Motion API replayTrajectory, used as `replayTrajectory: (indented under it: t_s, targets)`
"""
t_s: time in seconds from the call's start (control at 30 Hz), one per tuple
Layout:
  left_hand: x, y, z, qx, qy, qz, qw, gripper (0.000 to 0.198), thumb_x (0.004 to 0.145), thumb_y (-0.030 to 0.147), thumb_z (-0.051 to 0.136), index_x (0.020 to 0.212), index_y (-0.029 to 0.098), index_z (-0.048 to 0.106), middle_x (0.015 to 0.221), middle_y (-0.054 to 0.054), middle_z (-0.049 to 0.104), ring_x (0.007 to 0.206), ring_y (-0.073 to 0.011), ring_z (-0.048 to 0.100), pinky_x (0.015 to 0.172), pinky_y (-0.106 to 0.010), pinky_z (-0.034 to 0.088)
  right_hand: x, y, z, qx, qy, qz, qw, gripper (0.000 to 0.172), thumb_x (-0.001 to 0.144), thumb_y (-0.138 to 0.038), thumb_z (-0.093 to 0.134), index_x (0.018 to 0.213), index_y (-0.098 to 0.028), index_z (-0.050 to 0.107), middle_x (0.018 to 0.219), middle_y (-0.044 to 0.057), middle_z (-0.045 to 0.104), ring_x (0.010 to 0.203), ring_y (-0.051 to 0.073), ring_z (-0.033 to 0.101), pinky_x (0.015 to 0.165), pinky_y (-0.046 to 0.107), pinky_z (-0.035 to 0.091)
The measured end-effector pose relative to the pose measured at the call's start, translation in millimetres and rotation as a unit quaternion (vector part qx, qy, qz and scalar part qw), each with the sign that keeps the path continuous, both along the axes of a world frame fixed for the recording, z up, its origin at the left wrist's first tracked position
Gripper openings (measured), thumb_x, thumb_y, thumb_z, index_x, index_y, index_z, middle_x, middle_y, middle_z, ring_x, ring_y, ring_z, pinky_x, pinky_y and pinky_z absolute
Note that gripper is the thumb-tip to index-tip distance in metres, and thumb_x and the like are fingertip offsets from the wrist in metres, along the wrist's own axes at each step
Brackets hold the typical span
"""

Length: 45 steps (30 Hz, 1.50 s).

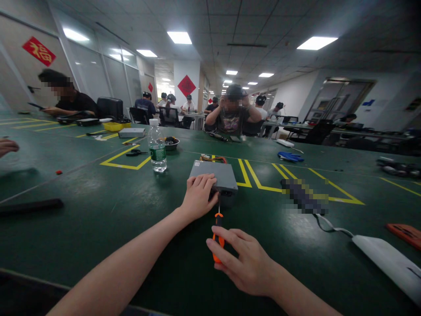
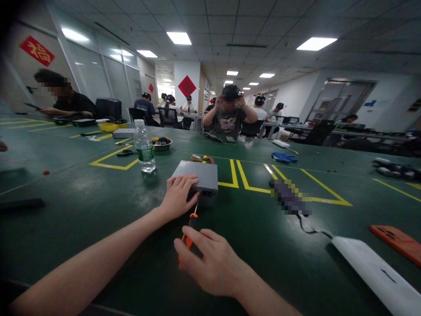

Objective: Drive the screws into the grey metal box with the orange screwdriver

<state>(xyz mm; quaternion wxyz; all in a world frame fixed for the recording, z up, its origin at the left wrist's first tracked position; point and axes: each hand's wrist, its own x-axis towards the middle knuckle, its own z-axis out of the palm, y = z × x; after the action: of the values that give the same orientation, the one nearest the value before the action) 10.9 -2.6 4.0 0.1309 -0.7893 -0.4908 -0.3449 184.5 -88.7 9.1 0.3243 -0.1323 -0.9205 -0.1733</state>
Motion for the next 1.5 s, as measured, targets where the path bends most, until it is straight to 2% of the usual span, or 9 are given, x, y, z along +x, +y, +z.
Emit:
replayTrajectory:
  t_s: [0.2,0.33,0.43,0.57,0.7,0.9,1.0,1.13,1.5]
  targets:
    - [1,-1,0.0,0.002,-0.001,0.001,1.0,0.028,0.081,0.03,0.049,0.108,0.021,0.049,0.124,-0.006,0.053,0.115,-0.0226,0.044,0.092,-0.041,0.027,-1,4,-6.4,0.01,0.04,0.027,0.999,0.014,0.086,-0.023,0.05,0.092,-0.01,0.05,0.098,0.02,0.064,0.085,0.017,0.063,0.066,0.027,0.051]
    - [1,-1,0.7,0.003,-0.001,0.0,1.0,0.028,0.082,0.03,0.048,0.108,0.021,0.049,0.124,-0.005,0.053,0.114,-0.0223,0.044,0.092,-0.041,0.027,0,3,-4.9,-0.028,0.02,0.018,0.999,0.028,0.088,-0.029,0.045,0.106,-0.007,0.049,0.102,0.018,0.062,0.09,0.019,0.061,0.073,0.029,0.052]
    - [1,-1,0.9,0.0,-0.002,-0.001,1.0,0.027,0.082,0.03,0.048,0.108,0.021,0.05,0.124,-0.006,0.053,0.114,-0.0222,0.045,0.092,-0.041,0.028,0,1,-1.3,-0.029,-0.009,0.001,1.0,0.03,0.089,-0.026,0.041,0.112,-0.01,0.051,0.105,0.017,0.061,0.093,0.019,0.061,0.072,0.03,0.051]
    - [1,-1,1.0,0.002,-0.007,0.0,1.0,0.027,0.082,0.03,0.048,0.107,0.021,0.051,0.123,-0.006,0.054,0.113,-0.0223,0.045,0.092,-0.041,0.028,0,2,-2.0,0.017,0.024,0.013,0.999,0.017,0.086,-0.025,0.049,0.095,-0.011,0.055,0.097,0.018,0.064,0.086,0.018,0.063,0.068,0.029,0.05]
    - [1,-2,1.3,0.003,-0.01,0.003,1.0,0.027,0.081,0.029,0.049,0.107,0.021,0.051,0.122,-0.006,0.054,0.113,-0.0225,0.045,0.092,-0.041,0.029,0,3,-7.2,0.02,0.048,0.017,0.999,0.013,0.085,-0.025,0.053,0.086,-0.012,0.051,0.096,0.019,0.065,0.081,0.017,0.063,0.066,0.029,0.051]
    - [2,-2,1.8,0.0,-0.01,0.005,1.0,0.026,0.082,0.029,0.048,0.106,0.02,0.051,0.121,-0.007,0.054,0.112,-0.0234,0.045,0.091,-0.042,0.029,1,6,-9.5,-0.02,0.024,0.008,0.999,0.03,0.086,-0.031,0.053,0.103,-0.006,0.052,0.099,0.016,0.064,0.089,0.018,0.062,0.072,0.028,0.053]
    - [2,-2,1.8,0.001,-0.011,0.003,1.0,0.027,0.081,0.028,0.049,0.107,0.02,0.051,0.122,-0.007,0.054,0.113,-0.0233,0.045,0.091,-0.042,0.029,3,6,-8.1,-0.016,-0.004,-0.002,1.0,0.034,0.086,-0.028,0.053,0.111,-0.005,0.052,0.102,0.016,0.063,0.092,0.018,0.061,0.074,0.028,0.053]
    - [1,-2,1.4,0.002,-0.012,0.001,1.0,0.027,0.082,0.029,0.048,0.107,0.021,0.051,0.122,-0.007,0.054,0.113,-0.0233,0.045,0.092,-0.042,0.028,13,3,-4.6,0.014,0.014,0.007,1.0,0.029,0.083,-0.019,0.053,0.109,-0.006,0.054,0.1,0.015,0.064,0.092,0.017,0.061,0.074,0.027,0.053]
    - [0,-2,1.1,-0.004,-0.006,-0.005,1.0,0.026,0.083,0.03,0.046,0.108,0.021,0.049,0.124,-0.006,0.053,0.115,-0.0227,0.043,0.092,-0.041,0.027,36,5,-3.5,0.023,0.061,-0.008,0.998,0.029,0.076,-0.013,0.054,0.104,-0.009,0.055,0.094,0.013,0.065,0.086,0.018,0.062,0.065,0.028,0.053]
